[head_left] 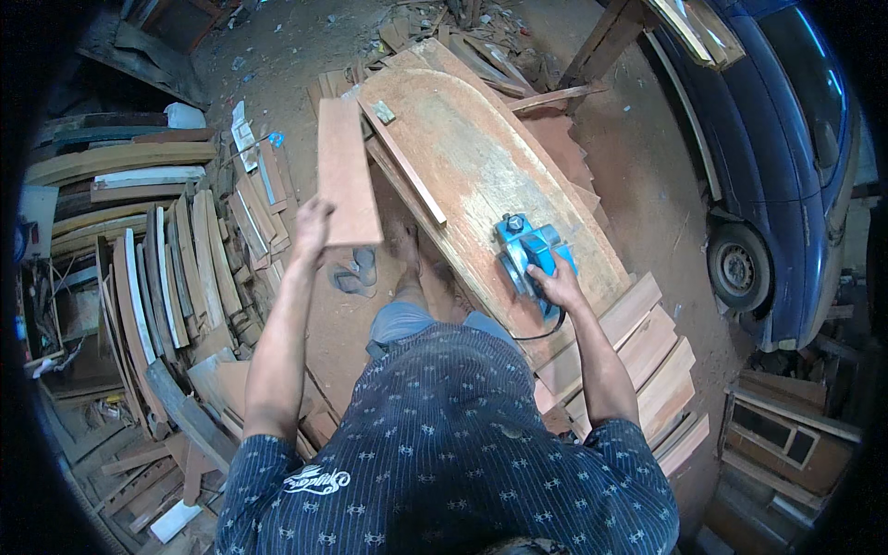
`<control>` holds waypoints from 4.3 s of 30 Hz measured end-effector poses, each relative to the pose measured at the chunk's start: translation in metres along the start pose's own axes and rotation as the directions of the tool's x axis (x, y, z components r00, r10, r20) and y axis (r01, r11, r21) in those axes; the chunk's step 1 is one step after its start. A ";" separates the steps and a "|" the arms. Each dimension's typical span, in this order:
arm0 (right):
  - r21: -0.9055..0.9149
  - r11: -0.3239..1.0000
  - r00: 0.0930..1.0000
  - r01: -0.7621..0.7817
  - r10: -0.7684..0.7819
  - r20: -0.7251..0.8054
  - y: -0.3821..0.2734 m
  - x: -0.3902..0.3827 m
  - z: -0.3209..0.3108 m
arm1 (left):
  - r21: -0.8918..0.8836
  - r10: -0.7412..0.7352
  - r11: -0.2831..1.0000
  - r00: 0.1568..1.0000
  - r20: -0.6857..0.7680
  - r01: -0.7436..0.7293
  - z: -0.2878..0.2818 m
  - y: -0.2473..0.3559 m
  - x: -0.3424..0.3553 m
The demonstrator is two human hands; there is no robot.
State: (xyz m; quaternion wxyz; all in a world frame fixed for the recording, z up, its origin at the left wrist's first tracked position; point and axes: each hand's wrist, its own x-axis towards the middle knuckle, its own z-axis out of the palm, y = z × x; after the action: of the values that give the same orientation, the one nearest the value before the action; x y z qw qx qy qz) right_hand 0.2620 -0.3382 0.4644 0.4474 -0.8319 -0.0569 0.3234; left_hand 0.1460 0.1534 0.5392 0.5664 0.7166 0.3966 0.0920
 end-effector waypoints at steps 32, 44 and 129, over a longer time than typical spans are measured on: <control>0.213 0.961 0.981 0.178 -0.156 -0.117 -0.196 0.143 0.183 | 0.469 -0.753 0.631 0.634 0.178 0.618 -0.195 -0.317 -0.120; 0.090 0.954 0.950 0.287 -0.272 -0.151 -0.309 0.343 0.251 | 0.218 -0.542 0.838 0.809 0.226 0.501 -0.190 -0.301 -0.117; -0.548 0.763 0.917 0.344 -0.399 0.019 -0.250 0.217 0.207 | -0.558 0.009 0.825 0.989 -0.149 -0.091 0.222 -0.067 0.029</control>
State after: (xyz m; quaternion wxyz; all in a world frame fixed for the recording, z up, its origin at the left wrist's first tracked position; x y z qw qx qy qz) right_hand 0.3586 0.0395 0.4731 0.2519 -0.9107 -0.2871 0.1573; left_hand 0.2638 0.0118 0.3949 0.7207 0.5195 0.3715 0.2695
